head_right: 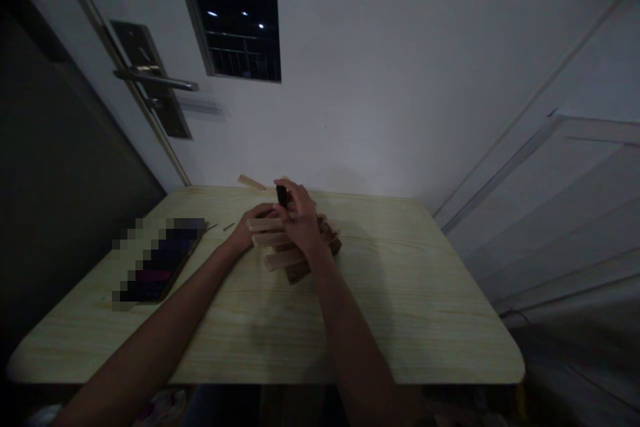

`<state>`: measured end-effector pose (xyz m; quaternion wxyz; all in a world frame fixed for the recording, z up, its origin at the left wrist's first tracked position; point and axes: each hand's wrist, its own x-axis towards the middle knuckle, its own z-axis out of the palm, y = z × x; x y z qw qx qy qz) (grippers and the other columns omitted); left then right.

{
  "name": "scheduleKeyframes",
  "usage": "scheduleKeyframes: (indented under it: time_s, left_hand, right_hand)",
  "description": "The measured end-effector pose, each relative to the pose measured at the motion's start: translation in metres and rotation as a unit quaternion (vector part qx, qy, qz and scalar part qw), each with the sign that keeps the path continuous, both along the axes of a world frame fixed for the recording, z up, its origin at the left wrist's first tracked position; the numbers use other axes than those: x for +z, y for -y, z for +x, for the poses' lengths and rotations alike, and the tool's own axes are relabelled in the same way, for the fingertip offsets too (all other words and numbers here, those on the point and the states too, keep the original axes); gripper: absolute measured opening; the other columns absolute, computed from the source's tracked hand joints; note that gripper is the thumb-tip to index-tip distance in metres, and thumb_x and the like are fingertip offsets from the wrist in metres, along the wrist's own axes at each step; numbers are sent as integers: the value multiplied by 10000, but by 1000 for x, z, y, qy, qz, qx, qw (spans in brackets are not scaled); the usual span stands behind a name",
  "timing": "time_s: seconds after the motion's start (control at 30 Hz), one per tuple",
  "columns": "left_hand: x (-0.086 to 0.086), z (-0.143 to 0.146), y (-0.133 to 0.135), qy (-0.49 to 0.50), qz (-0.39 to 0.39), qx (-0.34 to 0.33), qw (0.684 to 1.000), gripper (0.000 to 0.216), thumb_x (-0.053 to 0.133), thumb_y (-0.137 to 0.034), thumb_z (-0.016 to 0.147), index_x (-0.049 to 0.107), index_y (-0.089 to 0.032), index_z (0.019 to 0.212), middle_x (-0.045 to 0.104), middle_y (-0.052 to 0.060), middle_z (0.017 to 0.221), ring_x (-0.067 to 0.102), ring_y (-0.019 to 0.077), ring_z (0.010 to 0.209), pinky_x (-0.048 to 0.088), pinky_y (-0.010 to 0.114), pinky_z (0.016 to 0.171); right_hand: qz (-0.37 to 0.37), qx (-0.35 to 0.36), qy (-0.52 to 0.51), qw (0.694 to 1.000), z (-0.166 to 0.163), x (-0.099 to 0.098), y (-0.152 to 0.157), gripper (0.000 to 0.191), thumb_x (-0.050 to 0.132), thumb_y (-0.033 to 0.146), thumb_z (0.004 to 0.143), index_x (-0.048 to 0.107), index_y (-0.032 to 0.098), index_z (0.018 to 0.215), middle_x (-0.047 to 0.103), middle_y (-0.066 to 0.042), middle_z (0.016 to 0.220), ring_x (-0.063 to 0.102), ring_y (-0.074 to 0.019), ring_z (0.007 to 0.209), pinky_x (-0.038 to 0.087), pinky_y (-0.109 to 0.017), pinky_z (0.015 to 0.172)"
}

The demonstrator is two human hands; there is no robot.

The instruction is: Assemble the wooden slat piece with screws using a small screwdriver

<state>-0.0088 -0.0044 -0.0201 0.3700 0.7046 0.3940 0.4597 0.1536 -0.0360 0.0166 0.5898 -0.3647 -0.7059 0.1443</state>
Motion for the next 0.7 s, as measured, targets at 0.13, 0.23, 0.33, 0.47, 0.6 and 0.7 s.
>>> scheduleKeyframes:
  time_s: [0.13,0.23,0.33,0.47,0.6,0.7]
  left_hand:
    - [1,0,1,10,-3,-10,1000,391,648,-391,757,728,-157,1059,721,125,1131,666,268,1038,494,420,973]
    - [0,0,0,11,6,-9,1000,393,632,-394,763,727,-158,1062,719,124,1143,661,269,1059,487,418,983]
    - [-2,0,-2,-5,17,-10,1000,395,629,-394,762,724,-152,1059,718,128,1141,663,270,1053,488,432,980]
    - [-2,-1,-2,-15,16,-9,1000,401,627,-403,763,726,-152,1061,724,129,1120,670,272,1029,491,440,973]
    - [0,-1,-1,-14,3,-3,1000,403,651,-417,752,731,-168,1058,726,120,1115,667,276,1034,490,435,972]
    - [0,-1,0,0,-6,-11,1000,392,666,-407,739,734,-177,1048,720,115,1144,659,276,1062,482,428,991]
  right_hand:
    - [3,34,-2,999,-1,6,6,393,520,335,930,492,292,1320,583,-65,1329,612,-201,1151,553,-376,958]
    - [-23,77,-14,997,-2,6,6,412,470,333,950,453,293,1360,572,-70,1360,657,-180,1086,562,-355,944]
    - [-28,60,-21,998,-1,4,2,411,512,354,927,478,321,1335,589,-51,1337,643,-192,1122,557,-354,956]
    - [-14,26,1,1000,-1,6,2,382,553,322,895,520,310,1275,591,-53,1324,560,-219,1250,493,-407,1051]
    - [-26,26,26,999,-1,15,10,387,513,272,914,489,305,1299,572,-59,1344,581,-214,1211,493,-391,1046]
    - [-51,52,36,997,-2,19,15,406,432,260,953,439,301,1357,592,-58,1312,642,-184,1085,520,-360,995]
